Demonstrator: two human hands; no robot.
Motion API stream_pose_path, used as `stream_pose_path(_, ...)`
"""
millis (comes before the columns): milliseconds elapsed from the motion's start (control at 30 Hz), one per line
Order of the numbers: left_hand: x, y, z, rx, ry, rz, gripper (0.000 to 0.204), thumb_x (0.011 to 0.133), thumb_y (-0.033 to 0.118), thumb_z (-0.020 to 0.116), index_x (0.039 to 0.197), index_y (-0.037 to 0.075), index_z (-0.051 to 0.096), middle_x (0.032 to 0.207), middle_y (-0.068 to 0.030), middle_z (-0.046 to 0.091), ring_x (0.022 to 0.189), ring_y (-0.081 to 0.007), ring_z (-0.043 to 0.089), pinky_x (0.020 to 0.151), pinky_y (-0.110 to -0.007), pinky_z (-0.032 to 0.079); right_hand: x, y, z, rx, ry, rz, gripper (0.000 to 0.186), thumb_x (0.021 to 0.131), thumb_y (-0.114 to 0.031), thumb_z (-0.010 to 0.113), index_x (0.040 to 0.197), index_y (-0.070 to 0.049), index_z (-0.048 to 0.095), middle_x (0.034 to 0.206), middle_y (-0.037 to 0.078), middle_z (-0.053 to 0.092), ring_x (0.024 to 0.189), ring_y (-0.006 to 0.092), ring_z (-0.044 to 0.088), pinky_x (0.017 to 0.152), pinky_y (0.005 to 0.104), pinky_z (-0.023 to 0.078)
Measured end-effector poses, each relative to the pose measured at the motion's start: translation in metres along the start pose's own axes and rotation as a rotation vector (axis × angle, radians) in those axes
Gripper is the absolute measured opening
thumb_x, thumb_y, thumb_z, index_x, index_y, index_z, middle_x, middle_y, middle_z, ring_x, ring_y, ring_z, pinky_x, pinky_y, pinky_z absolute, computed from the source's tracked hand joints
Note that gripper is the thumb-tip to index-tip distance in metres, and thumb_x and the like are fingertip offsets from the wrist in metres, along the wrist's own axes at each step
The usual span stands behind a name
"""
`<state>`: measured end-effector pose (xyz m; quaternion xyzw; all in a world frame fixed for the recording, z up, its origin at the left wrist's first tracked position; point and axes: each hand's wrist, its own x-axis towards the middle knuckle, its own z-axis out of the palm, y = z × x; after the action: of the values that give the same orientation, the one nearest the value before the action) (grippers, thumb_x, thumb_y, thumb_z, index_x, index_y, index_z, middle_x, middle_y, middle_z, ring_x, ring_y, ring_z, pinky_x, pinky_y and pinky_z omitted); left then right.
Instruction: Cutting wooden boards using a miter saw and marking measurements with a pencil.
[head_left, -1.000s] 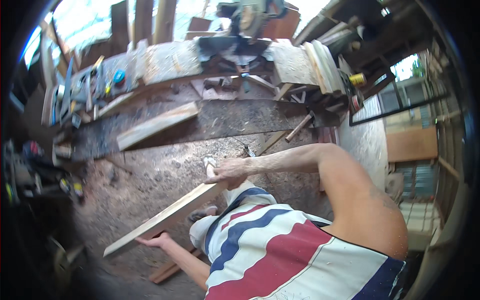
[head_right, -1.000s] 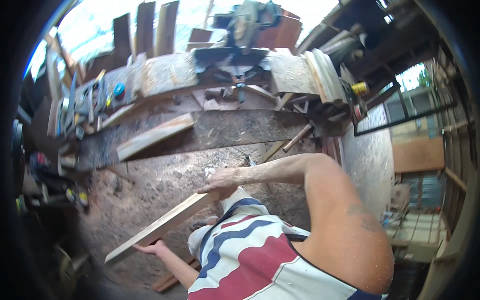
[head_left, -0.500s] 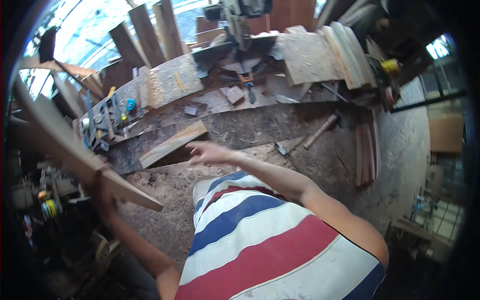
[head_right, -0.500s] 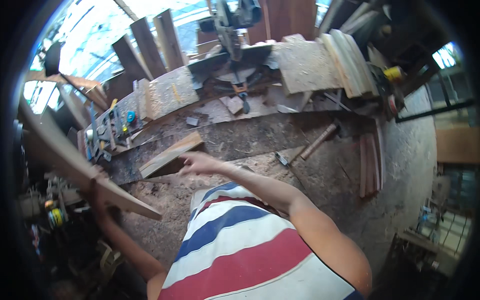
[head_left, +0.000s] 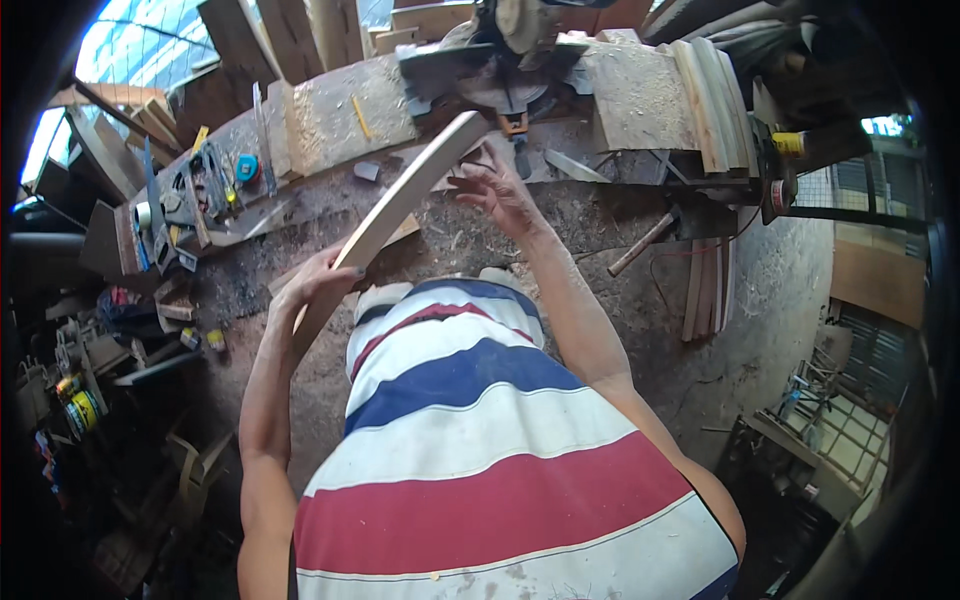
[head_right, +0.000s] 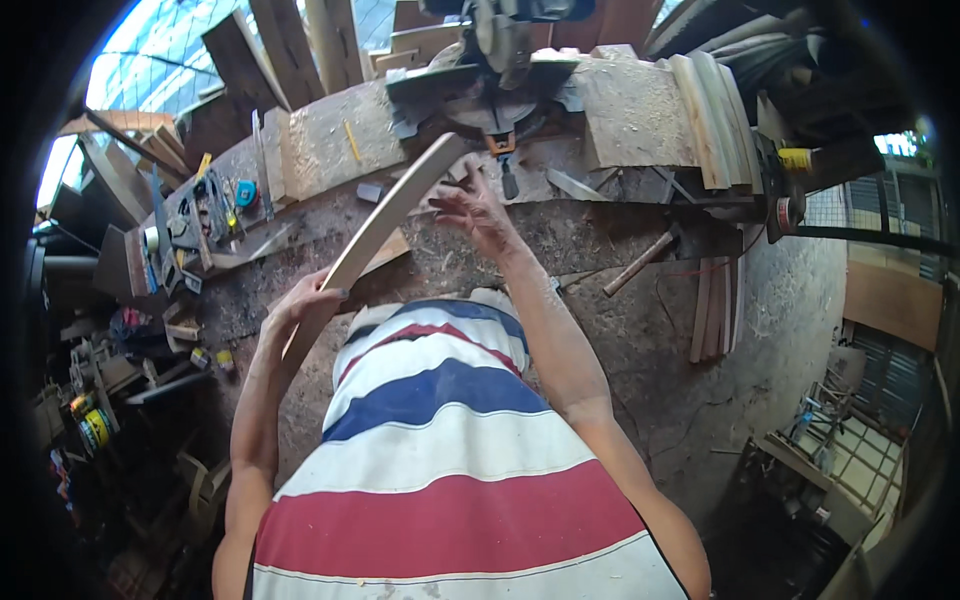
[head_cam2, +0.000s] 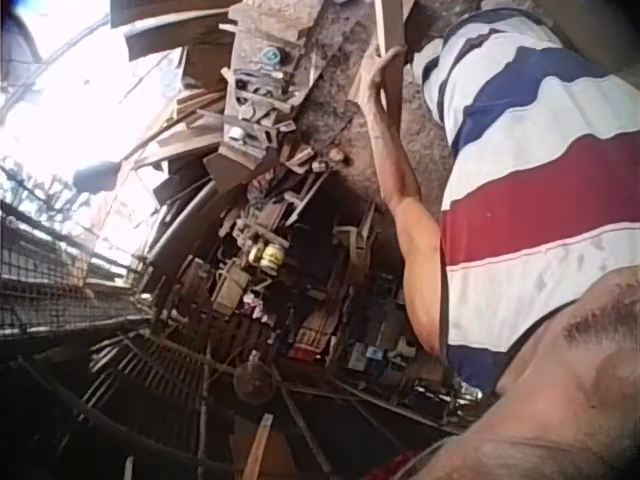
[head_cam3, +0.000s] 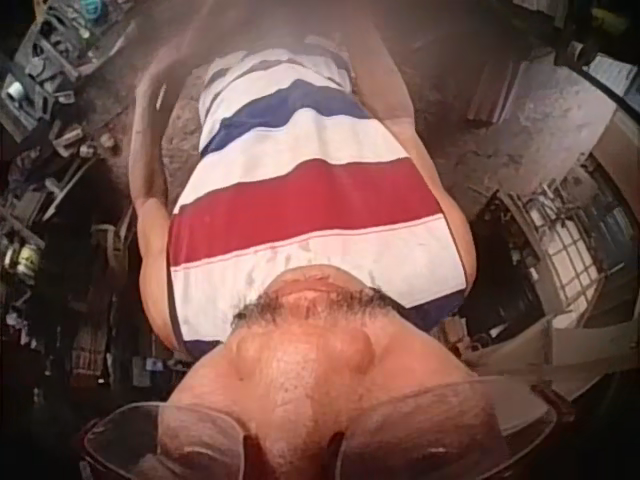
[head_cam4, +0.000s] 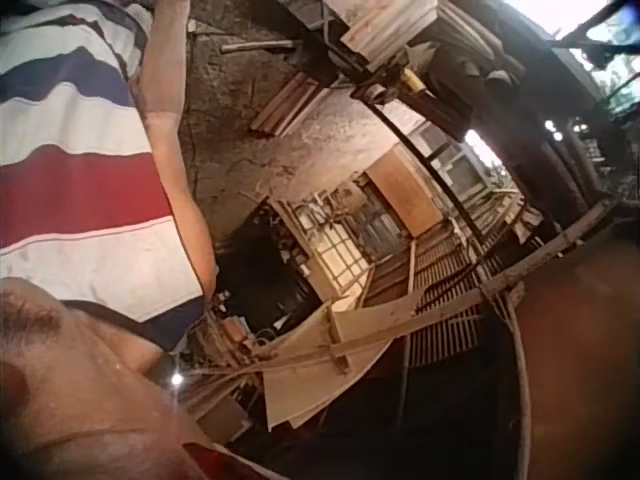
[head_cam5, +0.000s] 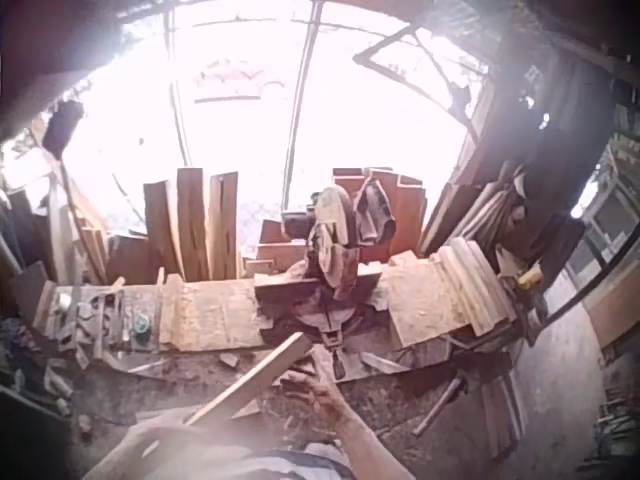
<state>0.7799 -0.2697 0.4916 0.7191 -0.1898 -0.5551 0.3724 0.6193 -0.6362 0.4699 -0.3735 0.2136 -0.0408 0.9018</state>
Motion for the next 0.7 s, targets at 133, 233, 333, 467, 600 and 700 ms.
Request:
stream_pose_path(133,0.011,-0.003,-0.005,-0.204,-0.191,-0.241,0.051,0.095,0.05,0.07,0.127,0.011,0.076,0.109,-0.0083,0.076,0.088,-0.0171,0.07,0.082,-0.033,0.056,0.007,0.011,-0.005,-0.454,0.285,-0.04,0.067,0.104,-0.033,0.074,0.155,-0.01,0.038,0.123,0.016,0.073,0.104,0.0286,0.078,0.083,0.0417,0.066)
stream_pose_path(233,0.022,0.014,-0.014,-0.04,-0.151,-0.305,0.089,0.089,0.08,0.066,0.149,0.014,0.064,0.13,-0.0138,0.073,0.101,-0.0224,0.072,0.093,-0.038,0.055,0.001,0.012,-0.024,-0.29,0.478,0.142,0.053,0.107,-0.049,0.066,0.14,-0.011,0.051,0.114,0.014,0.074,0.097,0.0263,0.078,0.075,0.0384,0.063)
stream_pose_path(333,0.041,0.027,-0.016,-0.162,-0.341,-0.351,0.092,0.091,0.084,0.06,0.148,0.012,0.064,0.107,-0.019,0.075,0.069,-0.0258,0.073,0.067,-0.039,0.058,-0.011,0.01,-0.055,-0.428,0.431,0.194,0.057,0.107,-0.061,0.06,0.135,-0.012,0.058,0.11,0.013,0.074,0.094,0.026,0.078,0.071,0.036,0.061)
stream_pose_path(467,0.074,0.01,-0.012,-0.207,-0.428,-0.241,0.091,0.095,0.078,0.061,0.159,0.014,0.054,0.128,-0.0178,0.072,0.09,-0.0265,0.075,0.075,-0.04,0.061,-0.017,0.012,-0.093,-0.406,0.426,0.214,0.064,0.108,-0.063,0.055,0.137,-0.006,0.062,0.118,0.013,0.075,0.094,0.0285,0.077,0.076,0.0407,0.061)
stream_pose_path(600,0.104,-0.02,-0.012,-0.062,-0.463,-0.207,0.104,0.09,0.083,0.063,0.167,0.014,0.046,0.17,-0.0165,0.044,0.153,-0.03,0.045,0.13,-0.043,0.024,-0.015,0.019,-0.101,-0.472,0.535,0.279,0.067,0.112,-0.061,0.046,0.154,-0.01,0.054,0.142,0.012,0.066,0.118,0.0291,0.071,0.087,0.0408,0.058)
stream_pose_path(700,0.108,-0.026,-0.014,0.031,-0.39,-0.159,0.112,0.083,0.091,0.062,0.167,0.019,0.046,0.175,-0.0126,0.037,0.16,-0.0306,0.035,0.131,-0.044,0.021,-0.015,0.017,-0.105,-0.517,0.497,0.26,0.066,0.111,-0.062,0.049,0.151,-0.011,0.058,0.129,0.012,0.072,0.107,0.0275,0.072,0.08,0.0374,0.055)
